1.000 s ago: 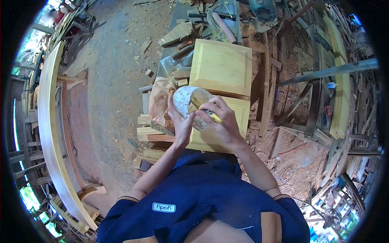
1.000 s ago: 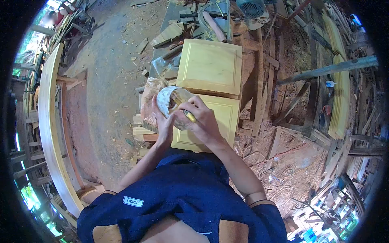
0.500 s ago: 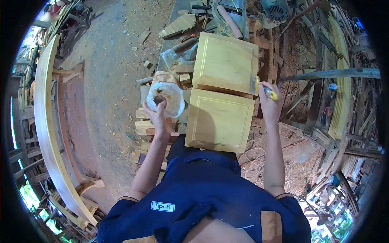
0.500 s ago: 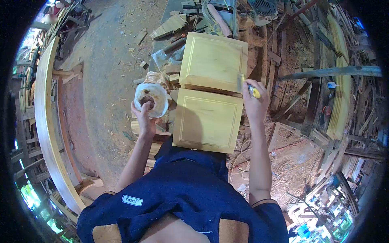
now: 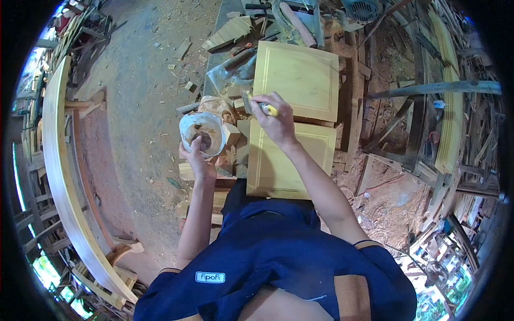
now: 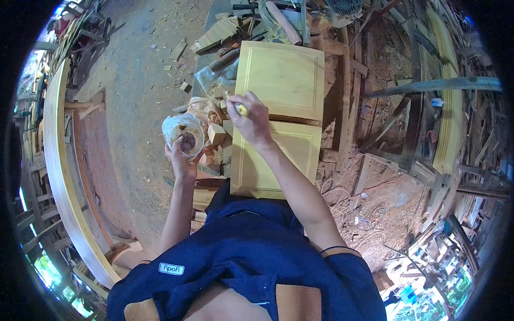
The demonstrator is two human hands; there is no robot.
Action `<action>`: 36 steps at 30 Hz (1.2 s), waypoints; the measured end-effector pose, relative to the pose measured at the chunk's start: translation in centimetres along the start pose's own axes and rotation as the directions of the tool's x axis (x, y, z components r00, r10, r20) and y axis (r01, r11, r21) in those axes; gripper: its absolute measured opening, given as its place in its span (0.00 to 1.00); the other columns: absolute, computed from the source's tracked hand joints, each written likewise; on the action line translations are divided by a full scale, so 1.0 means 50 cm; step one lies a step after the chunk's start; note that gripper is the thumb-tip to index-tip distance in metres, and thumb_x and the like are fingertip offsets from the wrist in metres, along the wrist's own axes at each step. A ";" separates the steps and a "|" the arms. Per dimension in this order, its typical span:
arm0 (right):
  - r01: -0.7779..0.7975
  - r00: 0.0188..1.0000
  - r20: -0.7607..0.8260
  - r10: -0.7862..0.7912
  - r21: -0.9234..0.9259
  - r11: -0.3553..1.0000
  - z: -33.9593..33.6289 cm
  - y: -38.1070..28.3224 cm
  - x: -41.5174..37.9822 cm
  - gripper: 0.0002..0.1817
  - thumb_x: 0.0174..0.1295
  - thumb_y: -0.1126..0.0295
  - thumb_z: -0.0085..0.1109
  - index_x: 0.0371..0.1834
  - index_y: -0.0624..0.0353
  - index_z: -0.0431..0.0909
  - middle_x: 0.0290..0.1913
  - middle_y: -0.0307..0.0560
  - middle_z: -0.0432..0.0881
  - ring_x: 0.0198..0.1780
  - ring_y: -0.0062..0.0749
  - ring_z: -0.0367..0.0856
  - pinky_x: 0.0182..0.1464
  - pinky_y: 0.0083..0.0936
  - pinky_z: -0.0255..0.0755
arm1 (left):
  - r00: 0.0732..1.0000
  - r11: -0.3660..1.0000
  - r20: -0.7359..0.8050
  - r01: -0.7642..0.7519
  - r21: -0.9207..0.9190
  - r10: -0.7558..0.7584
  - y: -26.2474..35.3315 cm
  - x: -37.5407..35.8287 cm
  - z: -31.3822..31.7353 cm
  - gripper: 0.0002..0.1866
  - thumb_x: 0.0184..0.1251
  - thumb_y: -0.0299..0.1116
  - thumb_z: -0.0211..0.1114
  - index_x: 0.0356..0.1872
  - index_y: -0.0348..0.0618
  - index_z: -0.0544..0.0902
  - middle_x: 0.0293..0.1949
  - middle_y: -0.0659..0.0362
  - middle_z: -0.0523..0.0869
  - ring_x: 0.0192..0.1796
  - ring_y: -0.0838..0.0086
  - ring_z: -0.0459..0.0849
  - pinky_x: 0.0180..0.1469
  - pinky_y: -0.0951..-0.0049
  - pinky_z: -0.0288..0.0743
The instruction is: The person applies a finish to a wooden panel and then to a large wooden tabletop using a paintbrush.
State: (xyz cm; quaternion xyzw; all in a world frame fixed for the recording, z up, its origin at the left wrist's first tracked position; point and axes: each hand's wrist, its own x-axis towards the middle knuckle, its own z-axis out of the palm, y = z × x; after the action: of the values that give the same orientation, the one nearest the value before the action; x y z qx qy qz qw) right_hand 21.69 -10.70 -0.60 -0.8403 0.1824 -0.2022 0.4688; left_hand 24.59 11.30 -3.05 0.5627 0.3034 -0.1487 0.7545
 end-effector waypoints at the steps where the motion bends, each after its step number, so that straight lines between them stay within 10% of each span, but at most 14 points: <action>1: 0.008 0.999 -0.042 -0.007 0.020 1.000 -0.007 0.020 -0.002 0.06 0.57 0.66 0.62 0.35 0.54 0.82 0.30 0.47 0.78 0.31 0.40 0.80 0.34 0.32 0.73 | 1.000 1.000 0.004 0.003 0.003 -0.003 0.000 0.000 0.001 0.43 0.55 0.38 0.66 0.68 0.60 0.49 0.62 0.54 0.61 0.61 0.59 0.67 0.46 0.46 0.75; 5: -0.049 0.985 -0.166 0.041 -0.045 0.998 -0.125 0.095 -0.038 0.07 0.61 0.70 0.62 0.36 0.62 0.83 0.36 0.43 0.82 0.36 0.24 0.80 0.39 0.22 0.75 | 1.000 1.000 0.021 0.013 -0.009 -0.013 0.003 0.001 0.012 0.38 0.57 0.39 0.63 0.66 0.60 0.52 0.61 0.53 0.63 0.59 0.56 0.70 0.42 0.47 0.78; 8: -0.250 0.914 -0.224 0.338 0.344 0.905 -0.243 0.166 -0.080 0.07 0.63 0.69 0.61 0.38 0.61 0.82 0.35 0.38 0.82 0.32 0.18 0.80 0.33 0.15 0.73 | 1.000 1.000 0.017 0.021 -0.003 -0.021 0.003 0.002 0.024 0.31 0.61 0.41 0.59 0.64 0.58 0.55 0.60 0.53 0.65 0.56 0.53 0.74 0.39 0.47 0.82; 10: -0.317 0.877 -0.315 0.362 0.188 0.930 -0.313 0.167 -0.090 0.06 0.62 0.70 0.61 0.38 0.60 0.82 0.33 0.38 0.82 0.31 0.19 0.81 0.32 0.16 0.73 | 0.999 0.999 0.009 0.040 -0.019 -0.039 0.001 0.007 0.032 0.29 0.63 0.41 0.58 0.63 0.58 0.56 0.60 0.53 0.66 0.56 0.53 0.74 0.39 0.47 0.81; 12: -0.124 0.921 -0.390 -0.010 -0.317 0.940 -0.354 0.161 -0.090 0.05 0.60 0.71 0.62 0.38 0.58 0.82 0.31 0.39 0.82 0.31 0.20 0.81 0.32 0.19 0.74 | 0.999 0.998 0.017 0.030 -0.063 -0.029 0.004 0.016 0.036 0.27 0.65 0.40 0.55 0.63 0.58 0.56 0.60 0.53 0.67 0.56 0.53 0.75 0.40 0.45 0.81; 18: -0.100 0.977 -0.210 -0.034 -0.592 0.800 -0.254 0.084 -0.032 0.04 0.55 0.69 0.62 0.33 0.53 0.81 0.34 0.42 0.80 0.32 0.36 0.83 0.32 0.29 0.76 | 0.997 0.981 0.042 0.069 -0.180 -0.063 0.019 0.046 0.052 0.23 0.66 0.42 0.51 0.61 0.52 0.64 0.57 0.55 0.73 0.54 0.58 0.77 0.46 0.44 0.78; 29: 0.150 0.976 -0.140 -0.168 -0.128 0.980 -0.031 0.055 0.097 0.06 0.56 0.66 0.62 0.31 0.56 0.82 0.27 0.49 0.81 0.28 0.39 0.82 0.30 0.30 0.75 | 0.998 0.965 0.064 0.035 -0.258 -0.019 0.070 0.082 0.100 0.27 0.66 0.47 0.51 0.63 0.49 0.64 0.59 0.54 0.72 0.58 0.59 0.74 0.55 0.44 0.72; 36: -0.337 0.934 -0.205 0.291 -0.240 0.911 -0.299 0.168 0.086 0.10 0.59 0.61 0.62 0.35 0.56 0.82 0.29 0.47 0.84 0.31 0.29 0.84 0.32 0.27 0.75 | 0.993 0.965 0.115 0.066 -0.255 -0.037 0.063 0.103 0.077 0.27 0.67 0.46 0.50 0.65 0.50 0.62 0.62 0.54 0.70 0.62 0.57 0.72 0.59 0.42 0.69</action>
State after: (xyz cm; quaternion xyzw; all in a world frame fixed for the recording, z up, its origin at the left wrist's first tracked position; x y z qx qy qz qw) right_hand 16.73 -27.66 0.04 -0.8363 0.3796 -0.1660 0.3592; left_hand 31.46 9.32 -3.18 0.4427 0.2929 -0.1581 0.8326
